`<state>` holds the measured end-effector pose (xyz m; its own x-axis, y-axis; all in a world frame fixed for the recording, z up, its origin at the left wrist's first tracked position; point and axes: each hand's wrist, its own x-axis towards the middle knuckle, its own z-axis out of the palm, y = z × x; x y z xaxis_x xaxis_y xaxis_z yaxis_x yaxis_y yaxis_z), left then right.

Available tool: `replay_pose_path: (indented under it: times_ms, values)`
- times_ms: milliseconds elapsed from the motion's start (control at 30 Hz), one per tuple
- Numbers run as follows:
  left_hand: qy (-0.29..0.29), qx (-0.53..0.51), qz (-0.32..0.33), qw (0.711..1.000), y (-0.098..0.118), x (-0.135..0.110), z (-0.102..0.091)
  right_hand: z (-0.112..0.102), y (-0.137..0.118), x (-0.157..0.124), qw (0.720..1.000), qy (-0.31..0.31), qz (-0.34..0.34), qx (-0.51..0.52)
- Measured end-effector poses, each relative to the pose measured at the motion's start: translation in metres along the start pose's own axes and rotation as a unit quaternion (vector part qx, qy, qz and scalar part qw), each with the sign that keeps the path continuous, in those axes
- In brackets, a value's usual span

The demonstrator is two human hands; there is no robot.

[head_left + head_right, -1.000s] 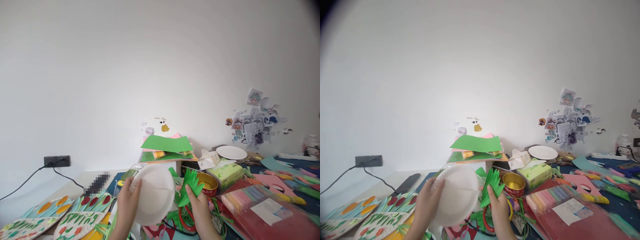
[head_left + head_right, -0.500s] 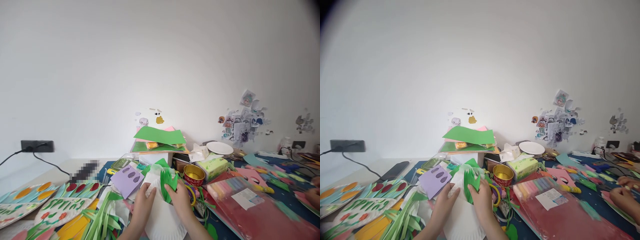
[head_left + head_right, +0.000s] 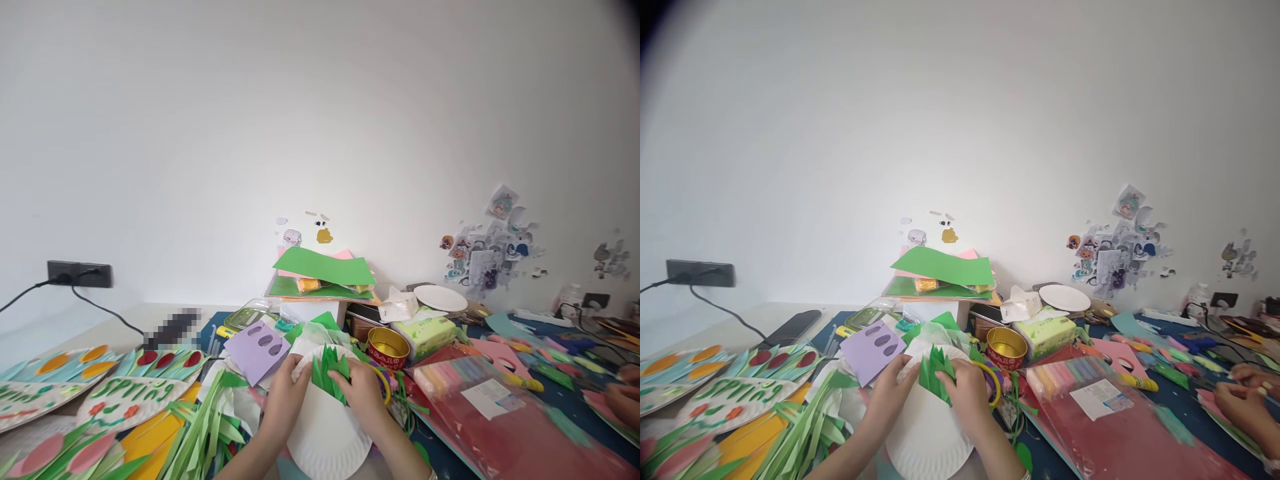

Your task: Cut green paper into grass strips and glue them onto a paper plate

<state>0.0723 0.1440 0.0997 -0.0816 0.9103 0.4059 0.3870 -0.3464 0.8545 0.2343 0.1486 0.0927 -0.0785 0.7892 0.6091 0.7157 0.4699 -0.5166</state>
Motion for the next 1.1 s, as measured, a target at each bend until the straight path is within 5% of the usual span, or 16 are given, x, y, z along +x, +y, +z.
replay_pose_path:
  times_ms: [133, 367, 700, 1100]
  values:
    - [-0.005, 0.009, -0.014, 1.0, -0.003, 0.0, 0.0, 0.006, -0.003, -0.003, 1.0, -0.02, -0.004, -0.006]
    - [0.001, -0.003, -0.023, 1.0, 0.001, -0.001, 0.0, 0.001, 0.003, -0.001, 0.999, 0.044, 0.014, -0.029]
    - [-0.012, -0.006, -0.051, 0.999, -0.006, 0.004, 0.002, -0.004, -0.008, -0.004, 0.996, -0.054, -0.03, -0.063]
    - [0.022, 0.098, -0.077, 0.992, -0.005, 0.006, -0.002, -0.003, 0.019, 0.005, 0.988, 0.087, -0.02, -0.127]
